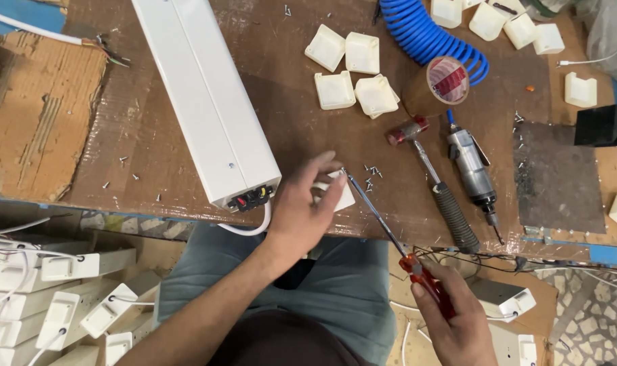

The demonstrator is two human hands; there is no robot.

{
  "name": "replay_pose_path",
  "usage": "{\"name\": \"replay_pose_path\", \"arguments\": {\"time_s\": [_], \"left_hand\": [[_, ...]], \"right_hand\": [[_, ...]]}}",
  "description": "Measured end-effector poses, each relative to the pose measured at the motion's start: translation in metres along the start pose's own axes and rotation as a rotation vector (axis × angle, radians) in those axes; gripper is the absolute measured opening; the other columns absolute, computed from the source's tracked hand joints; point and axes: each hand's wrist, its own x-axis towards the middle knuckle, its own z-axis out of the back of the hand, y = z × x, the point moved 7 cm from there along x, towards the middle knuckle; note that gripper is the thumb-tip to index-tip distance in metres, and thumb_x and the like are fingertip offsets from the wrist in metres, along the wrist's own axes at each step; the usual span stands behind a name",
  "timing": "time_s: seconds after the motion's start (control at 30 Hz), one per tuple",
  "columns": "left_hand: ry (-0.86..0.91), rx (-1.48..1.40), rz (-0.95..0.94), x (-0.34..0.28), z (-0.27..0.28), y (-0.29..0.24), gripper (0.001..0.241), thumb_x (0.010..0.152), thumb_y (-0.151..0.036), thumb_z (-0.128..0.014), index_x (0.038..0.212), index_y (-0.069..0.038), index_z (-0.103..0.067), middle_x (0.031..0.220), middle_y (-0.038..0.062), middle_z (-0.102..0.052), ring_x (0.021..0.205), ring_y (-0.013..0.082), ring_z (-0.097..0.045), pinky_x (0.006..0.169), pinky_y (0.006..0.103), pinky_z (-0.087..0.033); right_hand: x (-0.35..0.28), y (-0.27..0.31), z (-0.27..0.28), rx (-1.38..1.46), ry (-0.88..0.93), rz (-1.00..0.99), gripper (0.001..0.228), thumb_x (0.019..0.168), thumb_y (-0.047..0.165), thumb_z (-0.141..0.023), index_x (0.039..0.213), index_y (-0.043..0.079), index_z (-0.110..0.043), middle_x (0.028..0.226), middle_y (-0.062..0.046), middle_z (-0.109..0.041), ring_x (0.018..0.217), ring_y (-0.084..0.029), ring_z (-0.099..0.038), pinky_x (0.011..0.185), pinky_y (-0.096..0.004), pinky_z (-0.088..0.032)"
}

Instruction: The person holds a white metal electrical enclosure on a workbench and uses a screwdriver to drive screws and fasten a small white end cap to its open end. They pick up screws from the bench, align the cap over the wiring opening, and tighten multiple screws, working on one unit among many similar enclosures.

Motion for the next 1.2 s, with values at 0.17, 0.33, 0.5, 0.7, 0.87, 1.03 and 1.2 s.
{"name": "replay_pose_path", "arguments": {"time_s": [0.17,0.33,0.5,0.7,0.87,1.03,1.2], "left_hand": [[0.146,-0.953,0.344,0.002,-0.039,0.036,0.038,0.104,-0.026,-0.057,0.130,0.001,-0.065,0.110,0.012,-0.077,0.091,0.0163,-0.074,0.081,0.0300,-0.064],[0.142,-1.124,0.406,-0.003,-0.049,0.042,0.033,0.103,-0.021,-0.061,0.126,0.001,-0.068,0.111,0.016,-0.077,0.098,0.0192,-0.075,0.086,0.0312,-0.064],[0.069,-1.167,0.449,0.000,-0.051,0.051,0.029,0.098,-0.018,-0.067,0.121,-0.001,-0.070,0.105,0.013,-0.077,0.095,0.0194,-0.076,0.083,0.0320,-0.065],[0.029,-1.157,0.408,-0.003,-0.053,0.059,0.022,0.095,-0.014,-0.076,0.111,0.001,-0.071,0.093,0.011,-0.077,0.085,0.0184,-0.074,0.077,0.0321,-0.064],[0.085,-1.111,0.364,-0.005,-0.047,0.051,0.026,0.092,-0.010,-0.075,0.116,0.001,-0.074,0.101,0.009,-0.078,0.091,0.0140,-0.074,0.084,0.0300,-0.065],[0.127,-1.044,0.329,-0.005,-0.041,0.045,0.028,0.094,-0.012,-0.071,0.119,0.000,-0.073,0.102,0.008,-0.078,0.092,0.0137,-0.075,0.087,0.0298,-0.064],[0.123,-1.032,0.329,-0.006,-0.045,0.054,0.027,0.098,-0.019,-0.068,0.117,-0.001,-0.074,0.094,0.007,-0.076,0.087,0.0125,-0.073,0.083,0.0292,-0.064]], "right_hand": [[-0.003,0.001,0.000,-0.033,0.005,-0.073,0.040,0.089,0.013,-0.072,0.128,0.006,-0.067,0.107,-0.009,-0.072,0.098,-0.013,-0.071,0.087,-0.028,-0.053],[-0.007,-0.003,0.001,0.111,0.010,-0.118,0.039,0.089,0.011,-0.069,0.128,0.006,-0.065,0.115,-0.008,-0.077,0.109,-0.012,-0.070,0.091,-0.028,-0.054],[-0.010,-0.006,0.008,0.098,0.002,-0.071,0.041,0.089,0.011,-0.069,0.130,0.007,-0.064,0.116,-0.008,-0.078,0.111,-0.013,-0.071,0.093,-0.028,-0.053],[-0.014,-0.007,0.008,0.163,0.014,-0.191,0.040,0.089,0.010,-0.068,0.129,0.007,-0.067,0.114,-0.009,-0.077,0.113,-0.013,-0.070,0.095,-0.028,-0.052],[-0.016,-0.030,0.008,0.125,-0.048,-0.165,0.042,0.089,0.014,-0.071,0.130,0.006,-0.066,0.112,-0.009,-0.079,0.107,-0.014,-0.072,0.092,-0.029,-0.054],[-0.018,-0.026,0.007,0.125,-0.043,-0.237,0.043,0.089,0.013,-0.072,0.131,0.007,-0.067,0.110,-0.010,-0.080,0.104,-0.015,-0.072,0.090,-0.030,-0.054],[-0.020,-0.030,0.005,0.192,-0.024,-0.287,0.043,0.088,0.013,-0.071,0.130,0.007,-0.068,0.111,-0.010,-0.080,0.105,-0.015,-0.073,0.090,-0.030,-0.055]]}}
